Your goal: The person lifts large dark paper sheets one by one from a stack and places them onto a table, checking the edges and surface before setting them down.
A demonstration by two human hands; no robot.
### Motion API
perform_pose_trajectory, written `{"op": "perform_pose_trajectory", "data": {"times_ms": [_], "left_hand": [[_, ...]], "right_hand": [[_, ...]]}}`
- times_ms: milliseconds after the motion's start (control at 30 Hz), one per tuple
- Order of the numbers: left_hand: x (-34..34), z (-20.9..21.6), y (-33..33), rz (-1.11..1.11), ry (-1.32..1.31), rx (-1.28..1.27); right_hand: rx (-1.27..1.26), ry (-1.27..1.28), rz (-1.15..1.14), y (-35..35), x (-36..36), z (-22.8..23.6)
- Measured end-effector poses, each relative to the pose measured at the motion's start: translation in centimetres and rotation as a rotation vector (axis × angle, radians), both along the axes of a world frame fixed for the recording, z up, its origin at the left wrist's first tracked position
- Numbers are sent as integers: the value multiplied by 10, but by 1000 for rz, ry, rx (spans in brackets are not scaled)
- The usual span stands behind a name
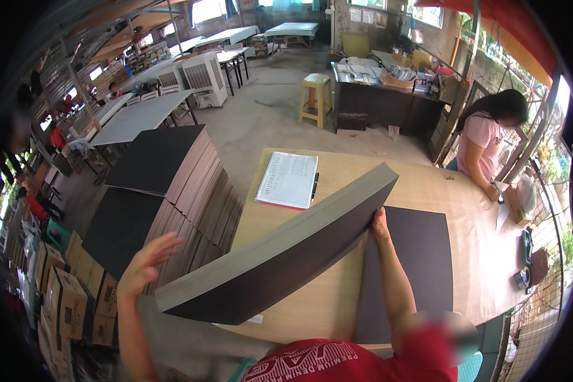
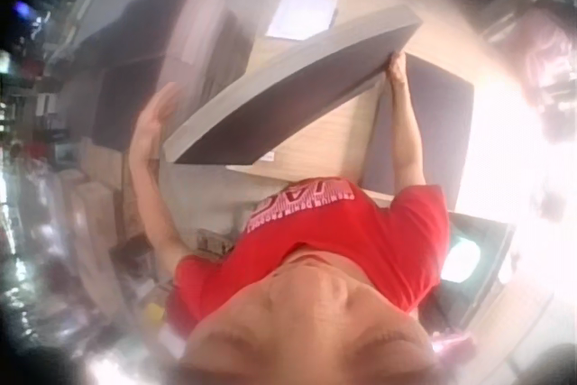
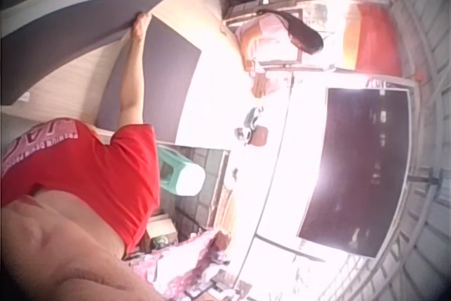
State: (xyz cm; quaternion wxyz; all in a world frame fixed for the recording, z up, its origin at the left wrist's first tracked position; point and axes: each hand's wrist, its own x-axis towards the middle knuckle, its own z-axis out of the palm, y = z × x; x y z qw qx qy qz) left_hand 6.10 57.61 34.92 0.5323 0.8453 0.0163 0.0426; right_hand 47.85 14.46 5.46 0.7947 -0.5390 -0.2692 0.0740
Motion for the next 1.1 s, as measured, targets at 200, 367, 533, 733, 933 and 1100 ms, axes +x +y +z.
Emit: {"op": "perform_pose_trajectory", "data": {"times_ms": [200, 367, 533, 733, 933, 1100], "left_hand": [[105, 53, -82, -597, 553, 616], [88, 25, -69, -578, 320, 496], [107, 23, -57, -796, 301, 184], [132, -4, -29, -846, 667, -301], [138, -3, -18, -946, 583, -202], [138, -5, -14, -963, 505, -166]], "right_hand": [[-320, -134, -391, -24, -17, 21], [-525, -845, -843, 58, -190, 192], [-622, -1019, -375, 136, -280, 231], [-755, -1026, -387, 149, -291, 236], [-804, -1043, -415, 157, -295, 242], [-808, -1062, -421, 162, -296, 243]]}}
